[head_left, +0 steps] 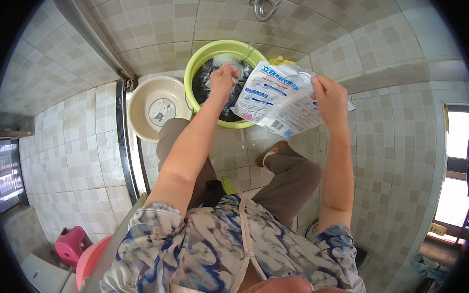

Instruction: The person places clothes in a bucket, adds water from a shower head, pours in laundry detergent, and then washes the clothes by hand, scrubbing and rinsing them.

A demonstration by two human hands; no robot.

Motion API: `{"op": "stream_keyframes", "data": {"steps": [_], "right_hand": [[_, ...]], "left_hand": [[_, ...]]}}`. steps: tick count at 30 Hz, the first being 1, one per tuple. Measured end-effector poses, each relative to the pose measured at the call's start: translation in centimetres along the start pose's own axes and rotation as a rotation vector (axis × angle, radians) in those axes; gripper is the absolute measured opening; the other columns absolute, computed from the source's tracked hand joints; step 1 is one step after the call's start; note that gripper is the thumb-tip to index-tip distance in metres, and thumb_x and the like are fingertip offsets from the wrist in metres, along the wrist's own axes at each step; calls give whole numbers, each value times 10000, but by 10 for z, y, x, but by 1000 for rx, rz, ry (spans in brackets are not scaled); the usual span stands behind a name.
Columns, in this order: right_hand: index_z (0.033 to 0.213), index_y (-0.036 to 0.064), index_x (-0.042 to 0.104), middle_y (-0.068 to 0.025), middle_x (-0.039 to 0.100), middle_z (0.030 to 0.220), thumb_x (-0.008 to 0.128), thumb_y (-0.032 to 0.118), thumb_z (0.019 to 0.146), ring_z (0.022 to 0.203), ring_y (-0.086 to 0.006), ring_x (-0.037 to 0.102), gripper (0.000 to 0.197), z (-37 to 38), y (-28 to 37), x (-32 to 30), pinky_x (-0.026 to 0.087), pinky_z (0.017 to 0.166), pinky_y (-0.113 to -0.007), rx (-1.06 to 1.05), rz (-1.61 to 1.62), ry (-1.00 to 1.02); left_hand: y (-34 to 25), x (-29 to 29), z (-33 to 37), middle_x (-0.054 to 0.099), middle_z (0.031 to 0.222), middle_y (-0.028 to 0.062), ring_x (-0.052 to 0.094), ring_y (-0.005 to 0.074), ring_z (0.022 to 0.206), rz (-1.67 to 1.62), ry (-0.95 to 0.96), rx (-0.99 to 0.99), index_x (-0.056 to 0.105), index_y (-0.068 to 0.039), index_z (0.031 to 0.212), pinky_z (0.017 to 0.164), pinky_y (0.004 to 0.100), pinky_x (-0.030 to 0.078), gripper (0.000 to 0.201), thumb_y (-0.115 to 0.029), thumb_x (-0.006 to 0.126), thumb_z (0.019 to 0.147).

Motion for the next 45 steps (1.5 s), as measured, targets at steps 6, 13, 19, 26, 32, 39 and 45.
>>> {"op": "stream_keyframes", "data": {"steps": [6, 13, 19, 26, 32, 39, 45], "right_hand": [[848, 8, 624, -116, 584, 621, 550, 212, 888, 541, -161, 602, 220, -30, -36, -55, 442, 536, -282, 98, -26, -7], [872, 15, 634, -203, 583, 702, 544, 253, 870, 673, -391, 563, 254, -13, -60, -170, 445, 616, -406, -23, -197, -228], [866, 38, 616, -216, 577, 764, 512, 283, 883, 727, -433, 518, 268, 41, -111, -216, 435, 638, -427, -11, -300, -354], [879, 66, 641, -136, 636, 742, 498, 345, 885, 703, -325, 598, 313, 157, -186, -184, 459, 673, -393, -22, -250, -369], [957, 85, 677, -47, 690, 810, 568, 318, 886, 743, -144, 632, 266, 235, -250, -105, 470, 708, -268, -55, -243, -309], [996, 52, 658, -47, 654, 779, 585, 192, 884, 733, -131, 593, 194, 288, -321, 17, 466, 709, -256, -227, -159, -135], [837, 45, 623, -165, 624, 802, 521, 283, 885, 757, -332, 591, 264, 316, -387, 121, 456, 677, -395, -58, -178, 214]], "left_hand": [[-7, 2, -29, 658, 775, 133, 632, 321, 742, 987, -91, 241, 711, -97, 722, 685, 406, 500, 298, -371, 598, 756], [4, 16, -51, 637, 998, 156, 615, 306, 915, 1157, -93, 362, 704, -117, 875, 791, 389, 494, 240, -285, 652, 712], [22, 58, -77, 644, 757, 165, 624, 342, 730, 1298, 18, 682, 691, -69, 778, 682, 410, 501, 179, -231, 621, 747], [47, 81, 13, 645, 713, 125, 631, 302, 705, 1310, 80, 595, 661, -76, 699, 645, 389, 505, 147, -220, 691, 694], [63, 111, 77, 624, 667, 110, 618, 290, 664, 1267, 124, 667, 630, -72, 700, 605, 390, 490, 243, -298, 718, 693], [102, 161, 140, 642, 730, 118, 622, 312, 722, 1399, 325, 391, 648, -78, 747, 638, 406, 494, 174, -250, 637, 772], [120, 187, 184, 645, 752, 129, 624, 323, 749, 1500, 380, 390, 655, -89, 756, 662, 428, 504, 115, -182, 590, 773]]}}
Point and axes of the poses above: each hand's wrist, its own z-axis towards the middle knuckle, its own x-axis out of the palm, y = z × x, the point moved 8 cm from there along z, towards the middle knuckle
